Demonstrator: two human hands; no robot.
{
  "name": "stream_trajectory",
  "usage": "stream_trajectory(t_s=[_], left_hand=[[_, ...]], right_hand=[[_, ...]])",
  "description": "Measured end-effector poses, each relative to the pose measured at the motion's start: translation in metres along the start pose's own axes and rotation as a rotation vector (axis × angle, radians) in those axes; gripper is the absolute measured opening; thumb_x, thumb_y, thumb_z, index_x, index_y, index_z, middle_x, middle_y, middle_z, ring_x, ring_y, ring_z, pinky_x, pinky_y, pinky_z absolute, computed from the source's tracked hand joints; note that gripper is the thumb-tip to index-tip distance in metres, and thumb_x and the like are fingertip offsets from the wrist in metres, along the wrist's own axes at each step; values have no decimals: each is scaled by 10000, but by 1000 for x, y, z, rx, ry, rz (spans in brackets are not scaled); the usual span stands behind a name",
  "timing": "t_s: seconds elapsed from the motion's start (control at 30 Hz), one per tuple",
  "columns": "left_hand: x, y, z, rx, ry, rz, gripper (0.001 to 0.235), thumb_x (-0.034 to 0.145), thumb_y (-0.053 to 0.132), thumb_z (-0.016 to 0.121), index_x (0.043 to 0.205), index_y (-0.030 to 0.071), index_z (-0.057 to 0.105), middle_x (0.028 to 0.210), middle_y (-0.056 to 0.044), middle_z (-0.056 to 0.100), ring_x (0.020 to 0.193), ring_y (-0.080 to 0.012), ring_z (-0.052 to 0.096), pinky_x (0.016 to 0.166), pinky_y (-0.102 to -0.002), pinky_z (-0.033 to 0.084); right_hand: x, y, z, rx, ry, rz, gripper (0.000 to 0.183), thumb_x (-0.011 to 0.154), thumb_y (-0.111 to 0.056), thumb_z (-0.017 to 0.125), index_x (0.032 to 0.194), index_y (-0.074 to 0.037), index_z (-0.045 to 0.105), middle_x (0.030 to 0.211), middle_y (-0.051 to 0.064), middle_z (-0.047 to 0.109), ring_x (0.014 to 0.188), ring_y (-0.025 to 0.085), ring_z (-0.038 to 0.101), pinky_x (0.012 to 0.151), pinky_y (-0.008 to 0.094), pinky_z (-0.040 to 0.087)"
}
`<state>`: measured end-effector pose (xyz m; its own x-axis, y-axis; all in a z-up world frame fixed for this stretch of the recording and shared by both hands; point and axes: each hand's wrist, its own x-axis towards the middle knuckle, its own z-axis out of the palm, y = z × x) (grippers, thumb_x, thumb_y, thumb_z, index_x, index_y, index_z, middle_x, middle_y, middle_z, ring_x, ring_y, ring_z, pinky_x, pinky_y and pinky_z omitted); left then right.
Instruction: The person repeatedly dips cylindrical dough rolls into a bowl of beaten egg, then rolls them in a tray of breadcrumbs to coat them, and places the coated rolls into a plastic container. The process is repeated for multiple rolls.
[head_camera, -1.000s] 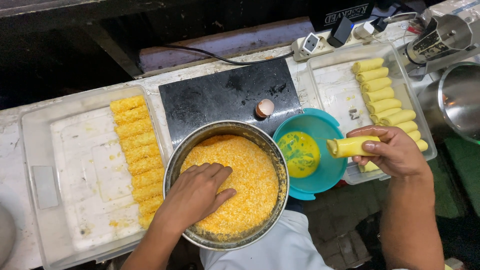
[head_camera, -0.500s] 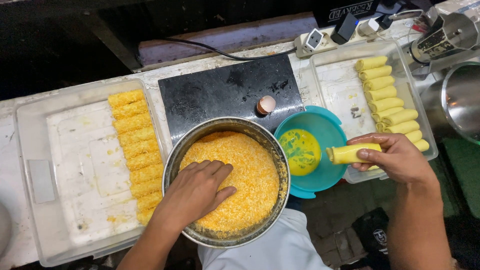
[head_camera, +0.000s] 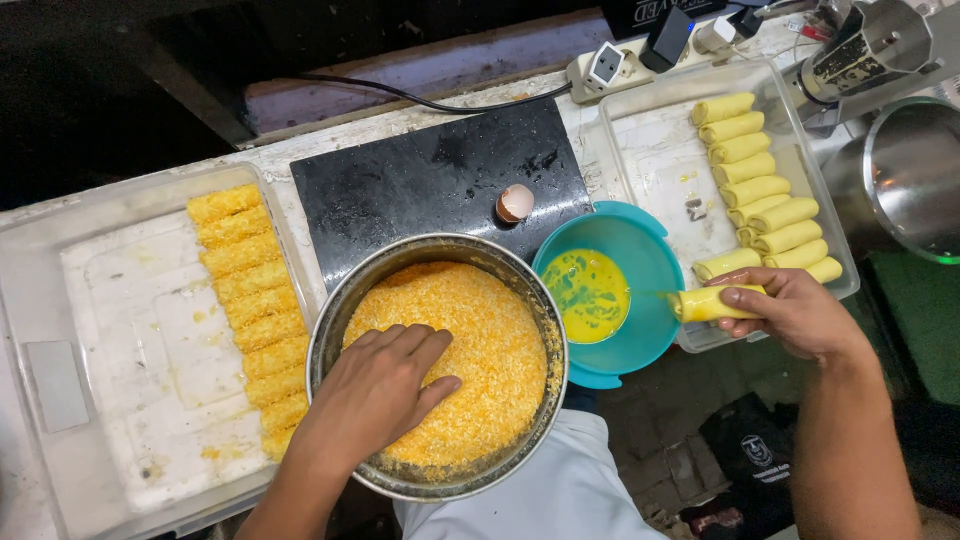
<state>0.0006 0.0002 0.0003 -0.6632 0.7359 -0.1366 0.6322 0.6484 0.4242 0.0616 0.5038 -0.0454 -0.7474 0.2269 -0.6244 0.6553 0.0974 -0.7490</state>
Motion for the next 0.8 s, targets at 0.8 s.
stream_trajectory(t_s=[0.8], left_hand=[[0,2,1,40,-24,8,417,938,434,595,1204,115,561,1034,-103,656,920,-320,627,804,-472,479]], right_hand=[[-64,-98,13,-497,18,153,328,852,17,712,1171,41,787,753,349,818,641,358,710,682,430,625]])
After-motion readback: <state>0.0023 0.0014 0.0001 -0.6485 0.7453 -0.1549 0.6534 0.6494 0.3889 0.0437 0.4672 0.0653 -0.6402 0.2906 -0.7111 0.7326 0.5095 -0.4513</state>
